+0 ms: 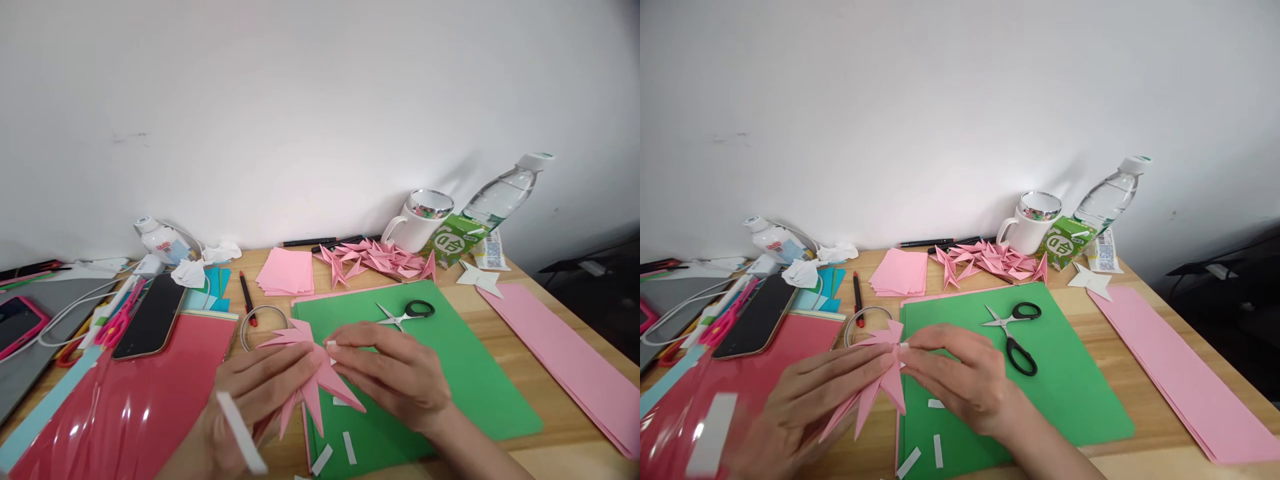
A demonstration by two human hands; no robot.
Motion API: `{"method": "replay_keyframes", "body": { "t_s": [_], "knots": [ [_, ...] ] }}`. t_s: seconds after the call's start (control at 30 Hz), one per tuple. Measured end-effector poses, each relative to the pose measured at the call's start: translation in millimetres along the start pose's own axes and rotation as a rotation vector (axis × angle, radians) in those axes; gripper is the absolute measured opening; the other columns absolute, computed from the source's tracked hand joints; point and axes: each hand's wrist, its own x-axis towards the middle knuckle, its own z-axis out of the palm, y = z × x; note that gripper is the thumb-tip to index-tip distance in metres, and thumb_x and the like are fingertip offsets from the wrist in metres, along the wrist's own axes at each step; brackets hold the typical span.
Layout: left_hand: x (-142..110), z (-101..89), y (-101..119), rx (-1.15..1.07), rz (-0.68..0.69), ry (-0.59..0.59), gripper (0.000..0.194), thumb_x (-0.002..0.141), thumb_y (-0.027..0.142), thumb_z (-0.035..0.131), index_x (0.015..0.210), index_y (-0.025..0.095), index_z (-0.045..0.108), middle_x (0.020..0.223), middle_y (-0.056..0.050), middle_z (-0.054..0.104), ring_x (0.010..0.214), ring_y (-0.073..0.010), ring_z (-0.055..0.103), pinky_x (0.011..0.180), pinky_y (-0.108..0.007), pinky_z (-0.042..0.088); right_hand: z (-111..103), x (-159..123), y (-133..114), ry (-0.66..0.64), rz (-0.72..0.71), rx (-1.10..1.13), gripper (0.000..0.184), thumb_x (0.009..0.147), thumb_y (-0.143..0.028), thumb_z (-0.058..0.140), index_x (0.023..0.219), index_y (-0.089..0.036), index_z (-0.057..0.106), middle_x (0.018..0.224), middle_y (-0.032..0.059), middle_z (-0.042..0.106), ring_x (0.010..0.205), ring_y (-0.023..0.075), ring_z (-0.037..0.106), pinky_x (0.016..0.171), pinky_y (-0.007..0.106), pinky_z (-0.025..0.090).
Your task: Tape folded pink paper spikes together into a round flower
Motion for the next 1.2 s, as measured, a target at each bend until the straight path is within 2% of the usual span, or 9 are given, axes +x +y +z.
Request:
{"method": "replay_keyframes", "body": {
  "t_s": [0.03,0.17,0.27,0.5,0.77,0.9,1.2],
  "knots": [
    [-2,-3.0,1,-0.024,0.024,-0.017,0.047,0.095,0.026,0.038,0.141,0.031,0.038,0.112,-0.003,0.071,0.1,-0.0146,0.068,0.09,-0.023,0.053,-1,0,0,-0.02,-0.017,0.001,0.03,0.086,-0.008,0.057,0.113,-0.017,0.065,0.086,0.0083,0.07,0.083,0.0163,0.07,0.074,0.024,0.059],
    [-9,-7.9,6,-0.003,-0.04,-0.05,0.046,0.095,0.024,0.037,0.141,0.031,0.039,0.116,-0.002,0.069,0.106,-0.0152,0.065,0.095,-0.023,0.05,-2,0,1,-0.057,-0.035,0.048,0.033,0.088,-0.007,0.053,0.118,-0.017,0.061,0.087,0.009,0.069,0.089,0.0178,0.069,0.077,0.026,0.059],
    [-10,-7.3,6,-0.006,-0.016,-0.049,0.046,0.096,0.025,0.036,0.142,0.03,0.038,0.116,-0.001,0.069,0.106,-0.0146,0.065,0.097,-0.024,0.05,-1,-2,3,-0.07,-0.042,0.084,0.032,0.088,-0.005,0.052,0.117,-0.014,0.061,0.089,0.0107,0.068,0.092,0.0183,0.068,0.08,0.027,0.059],
    [-5,-8.4,4,0.006,0.035,-0.043,0.046,0.094,0.018,0.042,0.138,0.029,0.043,0.114,-0.001,0.07,0.103,-0.014,0.066,0.096,-0.023,0.051,1,-7,7,-0.114,-0.02,0.093,0.037,0.089,-0.006,0.051,0.122,-0.018,0.059,0.095,0.0089,0.068,0.097,0.0178,0.067,0.082,0.029,0.059],
    [-11,0.0,7,0.033,0.016,-0.025,0.046,0.095,0.017,0.036,0.139,0.024,0.042,0.115,-0.004,0.069,0.107,-0.0163,0.064,0.099,-0.028,0.048,-1,-5,5,-0.134,0.032,0.063,0.029,0.09,-0.008,0.05,0.112,-0.019,0.065,0.095,0.0085,0.069,0.091,0.0153,0.068,0.077,0.023,0.058],
    [-12,0.8,6,0.015,0.059,-0.044,0.048,0.093,0.014,0.036,0.141,0.02,0.039,0.118,-0.005,0.068,0.112,-0.0166,0.062,0.1,-0.027,0.047,-1,-4,5,-0.135,0.036,0.057,0.025,0.09,-0.008,0.05,0.106,-0.017,0.066,0.094,0.0091,0.069,0.089,0.0139,0.068,0.076,0.02,0.057],
    [-14,2.5,7,0.005,0.059,-0.045,0.051,0.093,0.012,0.036,0.143,0.018,0.035,0.123,-0.006,0.065,0.115,-0.0167,0.059,0.102,-0.028,0.045,0,-9,8,-0.177,0.069,0.072,0.025,0.089,-0.006,0.051,0.107,-0.018,0.064,0.1,0.0096,0.067,0.091,0.0136,0.066,0.076,0.021,0.056]
  ]
}}
